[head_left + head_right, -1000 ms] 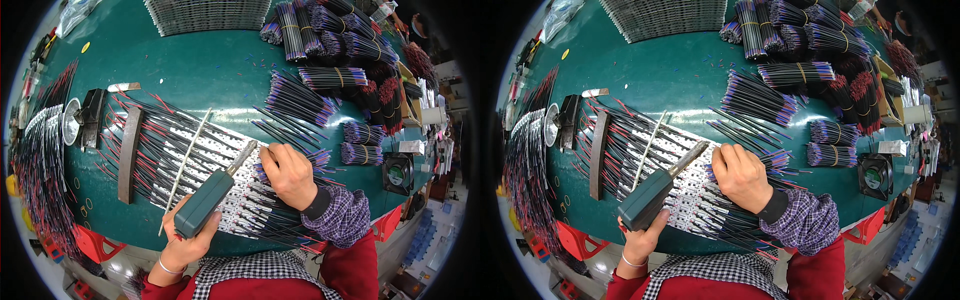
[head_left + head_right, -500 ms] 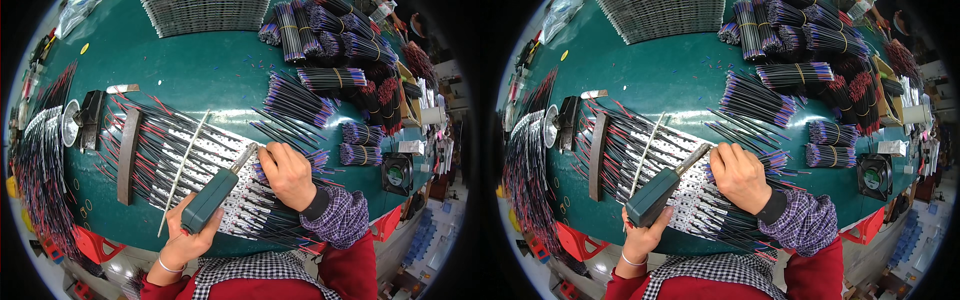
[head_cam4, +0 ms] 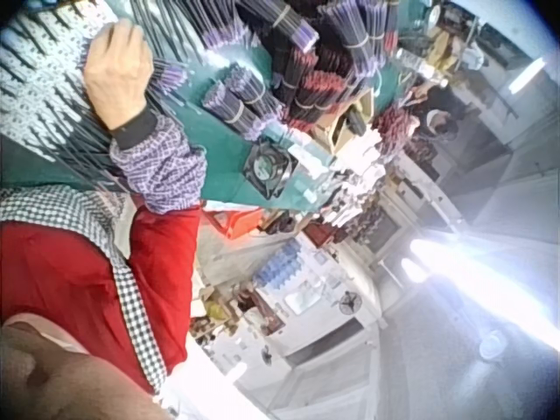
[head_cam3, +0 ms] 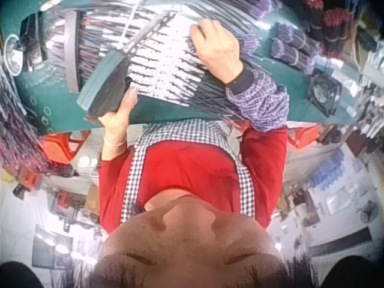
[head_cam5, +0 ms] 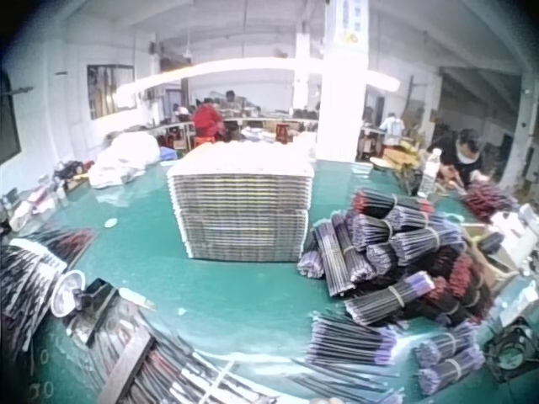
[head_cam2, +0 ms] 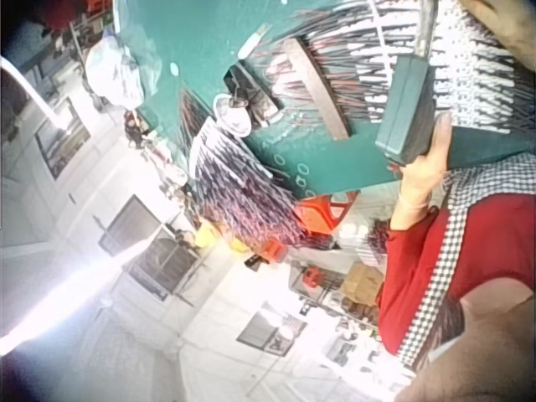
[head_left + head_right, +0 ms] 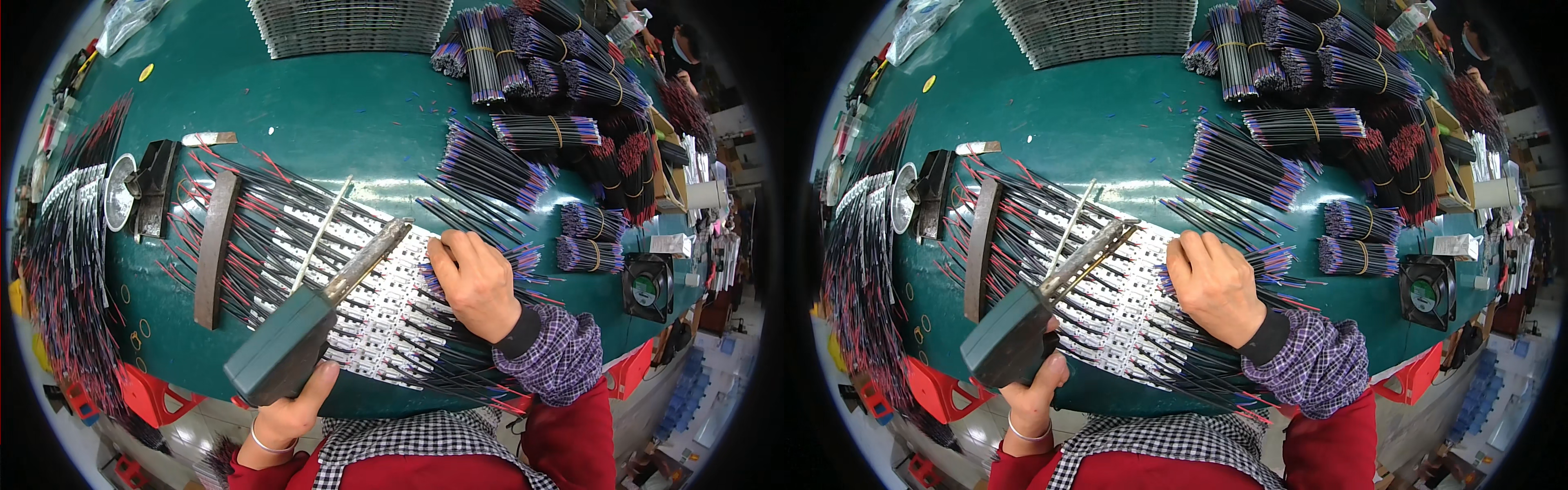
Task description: The person solders wires onto circuit strips using a soldering tool, handles a small box, aligns wires across the strips using a wooden stick, and solders the wire ends onto the board.
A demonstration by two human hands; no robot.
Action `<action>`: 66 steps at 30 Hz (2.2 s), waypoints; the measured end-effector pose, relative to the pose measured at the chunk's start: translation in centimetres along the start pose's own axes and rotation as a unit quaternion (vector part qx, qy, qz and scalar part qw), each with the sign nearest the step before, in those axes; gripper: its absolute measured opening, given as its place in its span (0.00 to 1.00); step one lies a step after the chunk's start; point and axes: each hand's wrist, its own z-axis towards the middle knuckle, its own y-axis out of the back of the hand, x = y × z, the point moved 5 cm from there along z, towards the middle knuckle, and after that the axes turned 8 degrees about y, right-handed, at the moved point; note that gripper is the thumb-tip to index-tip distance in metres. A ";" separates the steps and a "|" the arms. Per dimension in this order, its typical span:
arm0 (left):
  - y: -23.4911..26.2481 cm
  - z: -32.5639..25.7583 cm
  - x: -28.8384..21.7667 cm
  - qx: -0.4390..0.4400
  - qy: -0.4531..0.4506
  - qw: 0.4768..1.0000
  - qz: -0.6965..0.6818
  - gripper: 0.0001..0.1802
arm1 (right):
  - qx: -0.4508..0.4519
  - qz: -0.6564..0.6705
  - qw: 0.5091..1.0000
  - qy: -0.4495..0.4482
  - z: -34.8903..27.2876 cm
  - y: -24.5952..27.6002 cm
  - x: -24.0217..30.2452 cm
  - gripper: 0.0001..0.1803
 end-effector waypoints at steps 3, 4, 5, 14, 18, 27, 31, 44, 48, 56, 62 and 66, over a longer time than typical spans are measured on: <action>0.2 -0.2 -0.2 -0.034 0.040 0.997 -0.053 0.33 | 0.002 0.025 1.000 0.000 -0.1 0.1 -0.1 0.16; 0.3 -0.2 -0.3 -0.034 0.039 0.997 -0.053 0.33 | 0.001 0.024 1.000 0.000 -0.1 0.5 -0.1 0.16; 0.4 -0.2 -0.2 -0.038 0.055 0.996 -0.065 0.34 | 0.008 0.030 0.999 -0.011 -0.2 0.8 -0.1 0.19; 0.4 0.3 0.5 -0.024 0.036 0.995 -0.088 0.30 | -0.010 0.084 0.996 -0.038 -1.4 1.3 0.0 0.24; -0.3 0.1 -1.0 -0.040 0.092 0.994 -0.038 0.14 | -0.012 0.066 0.997 -0.036 -1.5 0.7 0.3 0.21; -2.3 1.8 -2.7 -0.004 -0.044 0.989 0.138 0.14 | -0.029 0.053 0.998 -0.009 -1.2 0.4 0.6 0.15; -2.8 2.1 -2.6 0.011 -0.069 0.983 0.171 0.12 | -0.021 0.054 0.998 -0.013 -1.2 0.4 0.5 0.15; -2.7 2.2 -2.3 0.016 -0.066 0.983 0.169 0.10 | -0.008 0.081 0.996 -0.032 -1.0 0.6 0.6 0.21; -1.9 1.4 -1.3 -0.016 -0.033 0.989 0.141 0.12 | -0.008 0.080 0.996 -0.031 -0.9 0.6 0.7 0.20; -2.1 1.5 -2.0 -0.016 -0.022 0.994 0.107 0.12 | -0.049 0.133 0.988 -0.063 -1.1 0.4 -0.1 0.21; -2.6 1.9 -2.7 0.006 -0.077 0.983 0.167 0.10 | -0.059 0.160 0.983 -0.064 -1.1 0.5 -0.5 0.20; -2.4 1.6 -2.1 0.011 -0.053 0.982 0.179 0.09 | -0.048 0.124 0.990 -0.044 -1.1 0.5 -0.1 0.18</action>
